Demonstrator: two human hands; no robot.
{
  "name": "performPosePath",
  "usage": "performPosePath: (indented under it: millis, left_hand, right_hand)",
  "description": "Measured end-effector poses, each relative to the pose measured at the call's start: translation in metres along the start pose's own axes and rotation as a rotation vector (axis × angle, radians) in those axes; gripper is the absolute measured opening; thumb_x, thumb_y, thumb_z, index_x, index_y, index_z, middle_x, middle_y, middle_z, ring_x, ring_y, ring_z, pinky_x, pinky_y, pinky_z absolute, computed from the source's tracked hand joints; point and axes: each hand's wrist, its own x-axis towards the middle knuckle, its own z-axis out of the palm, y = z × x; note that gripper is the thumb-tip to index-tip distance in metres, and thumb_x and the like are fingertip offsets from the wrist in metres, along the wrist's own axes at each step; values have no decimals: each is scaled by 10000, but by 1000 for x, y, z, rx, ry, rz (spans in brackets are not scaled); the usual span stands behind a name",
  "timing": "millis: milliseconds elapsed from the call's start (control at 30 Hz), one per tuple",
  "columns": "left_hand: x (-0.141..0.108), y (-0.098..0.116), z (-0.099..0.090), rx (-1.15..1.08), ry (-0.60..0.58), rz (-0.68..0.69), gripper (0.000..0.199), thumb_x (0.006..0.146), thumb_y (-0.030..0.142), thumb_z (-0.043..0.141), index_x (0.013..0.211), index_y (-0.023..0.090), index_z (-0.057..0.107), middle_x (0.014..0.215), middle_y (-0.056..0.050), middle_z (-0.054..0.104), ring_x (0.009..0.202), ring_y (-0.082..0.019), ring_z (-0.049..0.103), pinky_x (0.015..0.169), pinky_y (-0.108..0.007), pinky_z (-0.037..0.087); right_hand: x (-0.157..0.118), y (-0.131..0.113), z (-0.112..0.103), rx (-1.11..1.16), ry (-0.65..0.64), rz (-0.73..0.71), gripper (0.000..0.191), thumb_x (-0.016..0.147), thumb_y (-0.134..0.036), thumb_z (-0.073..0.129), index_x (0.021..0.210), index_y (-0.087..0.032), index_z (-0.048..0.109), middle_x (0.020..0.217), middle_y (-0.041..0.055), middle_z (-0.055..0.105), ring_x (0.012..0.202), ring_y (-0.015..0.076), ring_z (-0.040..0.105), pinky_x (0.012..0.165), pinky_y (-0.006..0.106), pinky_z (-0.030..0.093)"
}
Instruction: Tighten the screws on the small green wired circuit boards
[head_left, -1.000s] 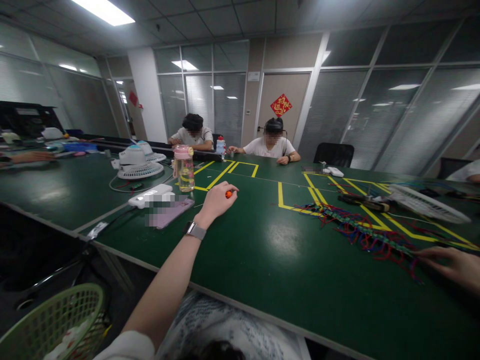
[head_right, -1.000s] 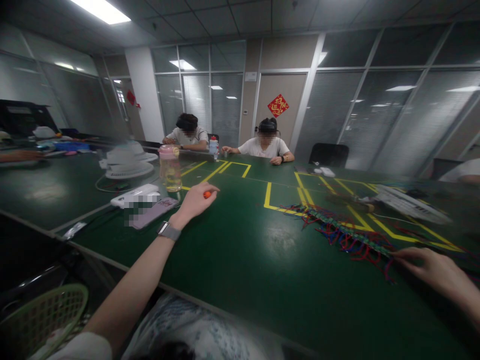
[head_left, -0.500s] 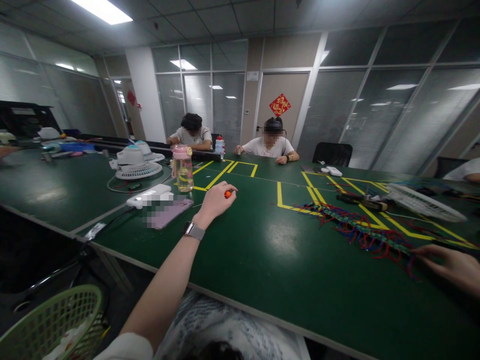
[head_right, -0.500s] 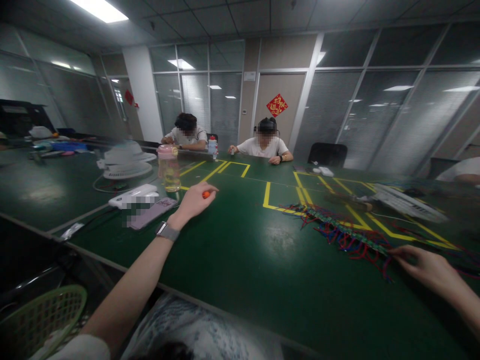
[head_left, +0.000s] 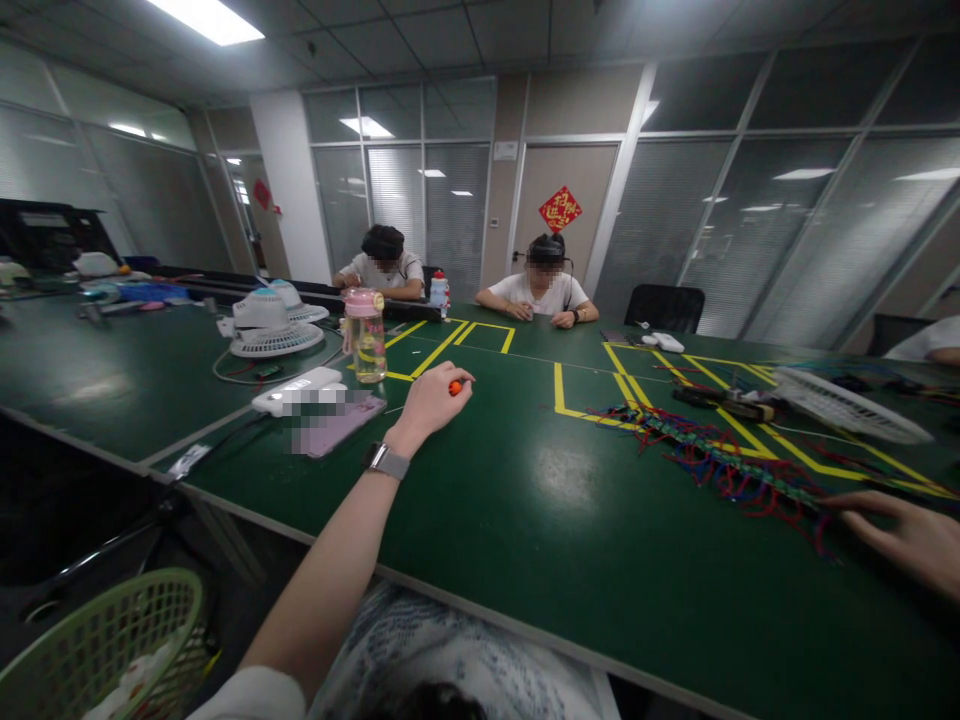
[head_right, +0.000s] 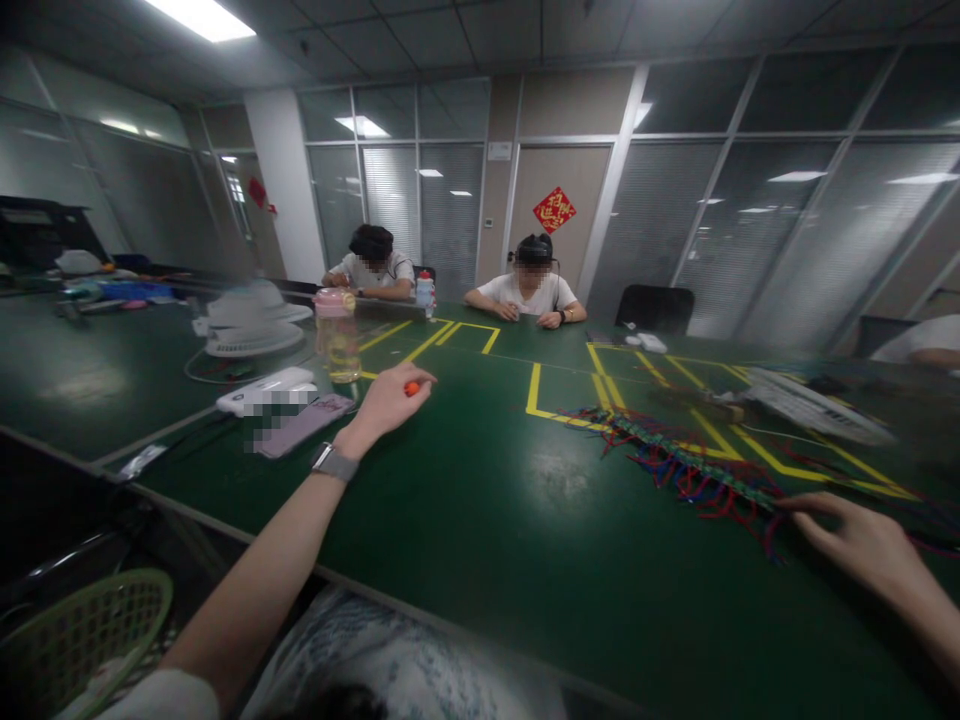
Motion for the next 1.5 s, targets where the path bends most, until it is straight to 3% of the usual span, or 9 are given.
performPosePath:
  millis: [200, 633, 933, 1067, 1300, 1500]
  left_hand:
    - [-1, 1, -1, 4, -4, 0, 245, 852, 300, 467, 909, 214, 690, 935, -35, 637, 815, -163, 601, 781, -287, 465]
    - [-1, 1, 0, 13, 5, -1, 227, 841, 282, 480, 903, 222, 690, 921, -29, 641, 809, -163, 606, 766, -287, 468]
    - [-1, -1, 2, 14, 15, 9, 212, 837, 279, 491, 891, 223, 688, 907, -31, 638, 804, -163, 611, 756, -290, 476]
    - [-1, 0, 3, 15, 10, 3, 217, 839, 282, 486, 897, 222, 687, 910, -33, 639, 802, -163, 611, 742, -281, 476]
    - [-1, 0, 2, 19, 11, -1, 220, 840, 287, 485, 898, 223, 687, 901, -35, 639, 798, -167, 611, 730, -289, 480]
    - [-1, -1, 3, 21, 12, 13, 215, 838, 279, 490, 884, 219, 691, 893, -34, 641, 810, -169, 616, 752, -291, 485]
  right_hand:
    - [-9, -14, -4, 97, 25, 44, 359, 477, -549, 539, 660, -296, 718, 836, 114, 723, 845, 367, 652, 709, 438, 500]
    - [-6, -2, 5, 34, 14, -8, 380, 539, -616, 560, 661, -289, 710, 833, 129, 715, 750, 327, 660, 669, 412, 506]
    - [10, 14, 14, -28, 31, -162, 393, 476, -580, 555, 629, -250, 702, 826, 100, 717, 717, 323, 671, 663, 405, 537]
    - [12, 20, 17, -8, 37, -74, 400, 491, -609, 563, 644, -269, 707, 747, 78, 714, 650, 320, 663, 597, 402, 534]
    - [8, 23, 18, 23, 65, -13, 253, 546, -567, 567, 570, -340, 678, 634, 70, 687, 625, 347, 644, 545, 415, 509]
    - [8, 26, 19, 52, 86, 76, 303, 581, -618, 571, 612, -352, 713, 702, 88, 704, 676, 360, 644, 551, 420, 500]
